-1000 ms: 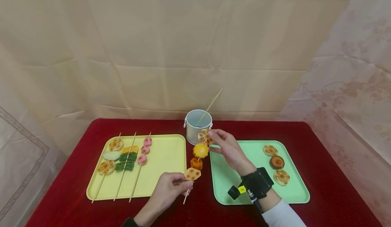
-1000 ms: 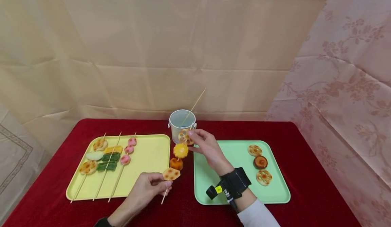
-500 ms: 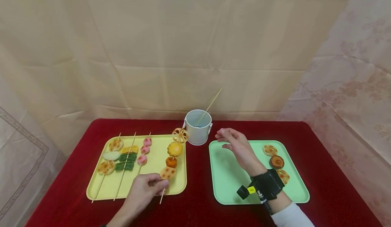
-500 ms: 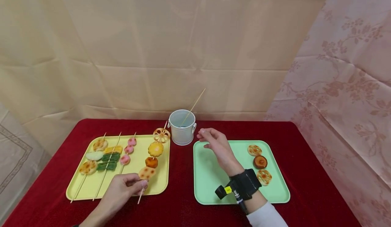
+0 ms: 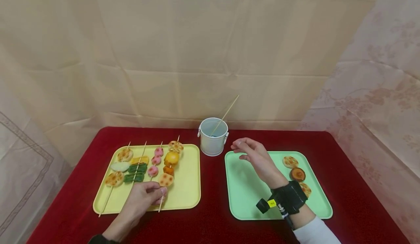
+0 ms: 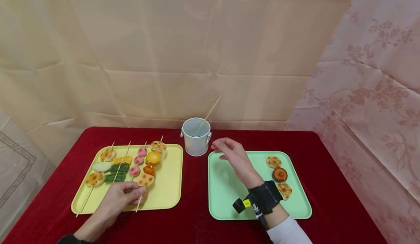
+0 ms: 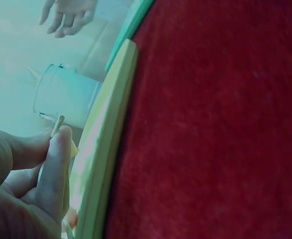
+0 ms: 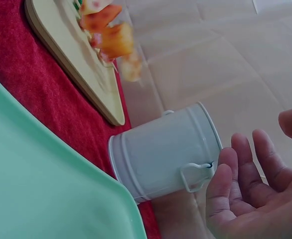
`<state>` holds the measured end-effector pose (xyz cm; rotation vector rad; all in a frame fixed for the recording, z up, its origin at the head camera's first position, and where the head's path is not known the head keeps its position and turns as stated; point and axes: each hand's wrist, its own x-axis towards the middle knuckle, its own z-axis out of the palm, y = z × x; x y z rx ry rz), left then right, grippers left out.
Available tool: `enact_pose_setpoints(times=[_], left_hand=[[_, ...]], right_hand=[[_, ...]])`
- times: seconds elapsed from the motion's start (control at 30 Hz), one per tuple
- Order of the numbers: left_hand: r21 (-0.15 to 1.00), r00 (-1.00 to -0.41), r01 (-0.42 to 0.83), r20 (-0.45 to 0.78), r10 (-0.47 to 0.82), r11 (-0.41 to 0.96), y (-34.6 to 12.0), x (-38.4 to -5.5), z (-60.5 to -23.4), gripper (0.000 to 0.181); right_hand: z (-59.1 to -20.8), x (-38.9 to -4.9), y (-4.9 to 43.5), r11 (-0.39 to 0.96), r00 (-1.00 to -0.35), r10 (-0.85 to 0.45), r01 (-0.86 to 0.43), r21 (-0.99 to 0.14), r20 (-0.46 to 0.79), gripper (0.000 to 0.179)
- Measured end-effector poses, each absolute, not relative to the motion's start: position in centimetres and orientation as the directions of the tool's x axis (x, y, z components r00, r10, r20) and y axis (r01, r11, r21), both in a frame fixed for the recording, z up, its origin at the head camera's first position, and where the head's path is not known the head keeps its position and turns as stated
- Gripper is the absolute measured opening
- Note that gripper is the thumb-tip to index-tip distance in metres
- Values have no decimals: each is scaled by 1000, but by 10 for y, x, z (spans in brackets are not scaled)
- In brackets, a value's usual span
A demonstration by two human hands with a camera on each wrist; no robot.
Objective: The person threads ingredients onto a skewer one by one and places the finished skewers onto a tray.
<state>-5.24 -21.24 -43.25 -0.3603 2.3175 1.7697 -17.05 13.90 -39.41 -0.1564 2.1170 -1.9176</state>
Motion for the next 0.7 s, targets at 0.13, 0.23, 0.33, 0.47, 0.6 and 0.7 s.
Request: enact_pose_setpoints(times=[0.13,0.23,0.33,0.47,0.6,0.7], left_hand=[[896,-945,-327,-303,-126,300,-213,-53,-435,12],[887,-945,-324,-288,-156,329,-213,-54,-436,12],[875,-944,-326,-282,-171,358,-215,-54,-436,12],[841,-944,-330,-279,-179,428,-219,-55,-433,13],[776,-958,-285,-240,-154,563,-224,-55,-428,20],[738,-968,-244,-221,-116,630,-228,-54,-425,27]], right_hand=[[-393,-170,139,128,-950,-277,111,-986,-143,43],[-393,-170,138,128,-950,-280,109,-986,-142,43],[-394,-171,138,126,-950,-278,107,-986,-139,42],[-394,-171,137,120,-949,-285,104,-987,-135,42],[-394,-170,137,121,-948,-289,100,-988,-131,41],[-394,-170,137,119,-947,-293,98,-988,-130,40]])
